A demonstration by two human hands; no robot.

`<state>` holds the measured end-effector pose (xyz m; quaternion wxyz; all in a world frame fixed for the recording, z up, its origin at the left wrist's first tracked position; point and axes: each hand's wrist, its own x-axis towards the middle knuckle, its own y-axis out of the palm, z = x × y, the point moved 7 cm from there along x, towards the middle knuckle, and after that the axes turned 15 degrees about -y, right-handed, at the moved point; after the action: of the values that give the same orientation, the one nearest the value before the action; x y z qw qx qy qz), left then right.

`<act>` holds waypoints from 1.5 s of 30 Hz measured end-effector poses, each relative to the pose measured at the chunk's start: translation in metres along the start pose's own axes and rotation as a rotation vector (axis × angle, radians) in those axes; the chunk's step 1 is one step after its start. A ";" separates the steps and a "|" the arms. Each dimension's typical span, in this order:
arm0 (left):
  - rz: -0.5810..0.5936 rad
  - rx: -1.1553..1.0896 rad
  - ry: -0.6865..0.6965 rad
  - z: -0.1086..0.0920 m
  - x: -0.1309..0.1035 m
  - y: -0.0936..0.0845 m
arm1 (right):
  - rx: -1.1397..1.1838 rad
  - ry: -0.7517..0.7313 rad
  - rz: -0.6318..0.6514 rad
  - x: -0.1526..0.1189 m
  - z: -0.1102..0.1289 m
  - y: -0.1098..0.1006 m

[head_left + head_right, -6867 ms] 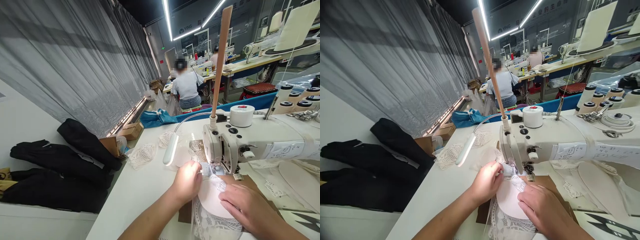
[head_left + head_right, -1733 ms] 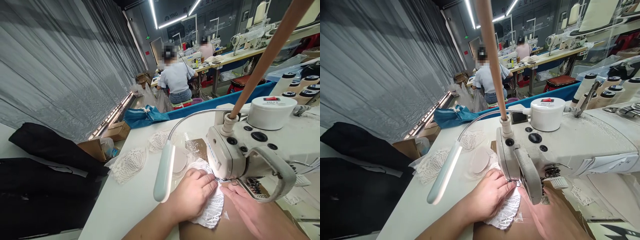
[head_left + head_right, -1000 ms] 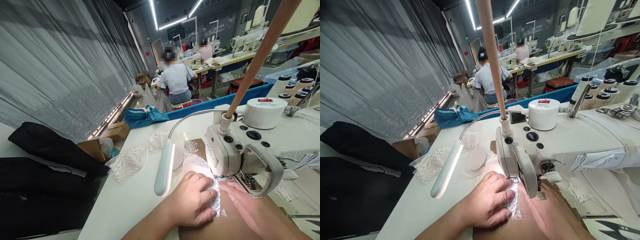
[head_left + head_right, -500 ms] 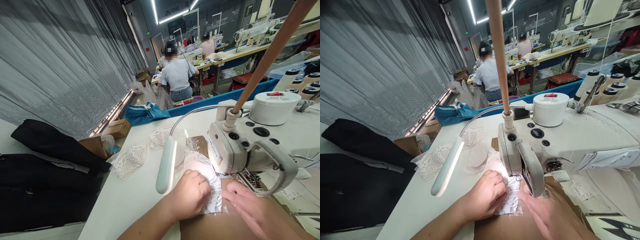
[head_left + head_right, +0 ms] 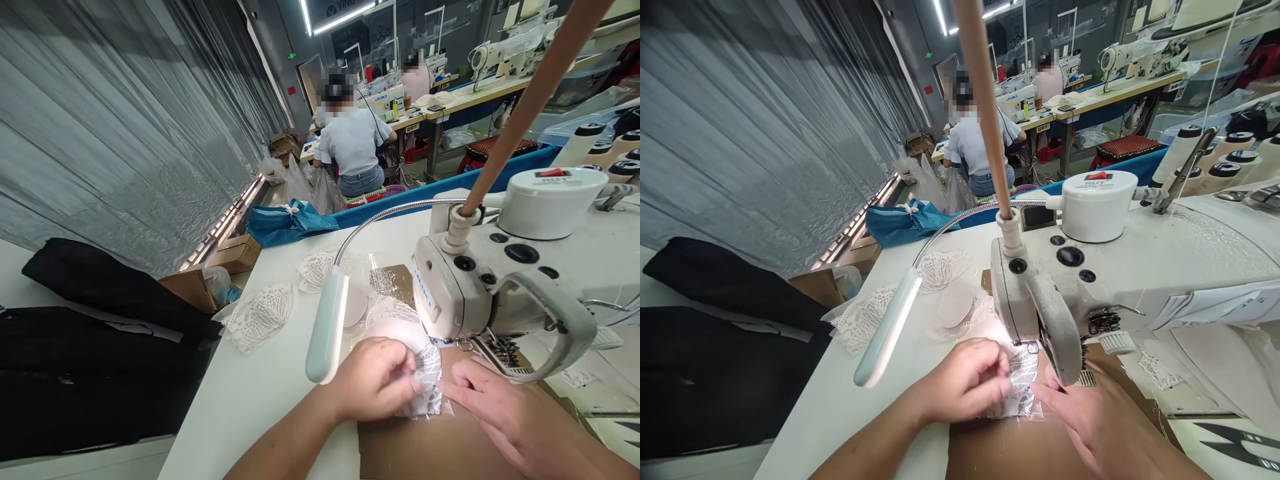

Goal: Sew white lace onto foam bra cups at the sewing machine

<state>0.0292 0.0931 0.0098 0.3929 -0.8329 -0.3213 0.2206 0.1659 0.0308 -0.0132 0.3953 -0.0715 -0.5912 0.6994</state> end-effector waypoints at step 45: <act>0.087 -0.066 0.037 0.001 -0.001 0.006 | -0.054 -0.130 -0.005 0.001 0.004 0.007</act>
<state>0.0300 0.0899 0.0045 0.3611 -0.8625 -0.2845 0.2116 0.1600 0.0281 -0.0179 0.3558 -0.0353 -0.6345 0.6853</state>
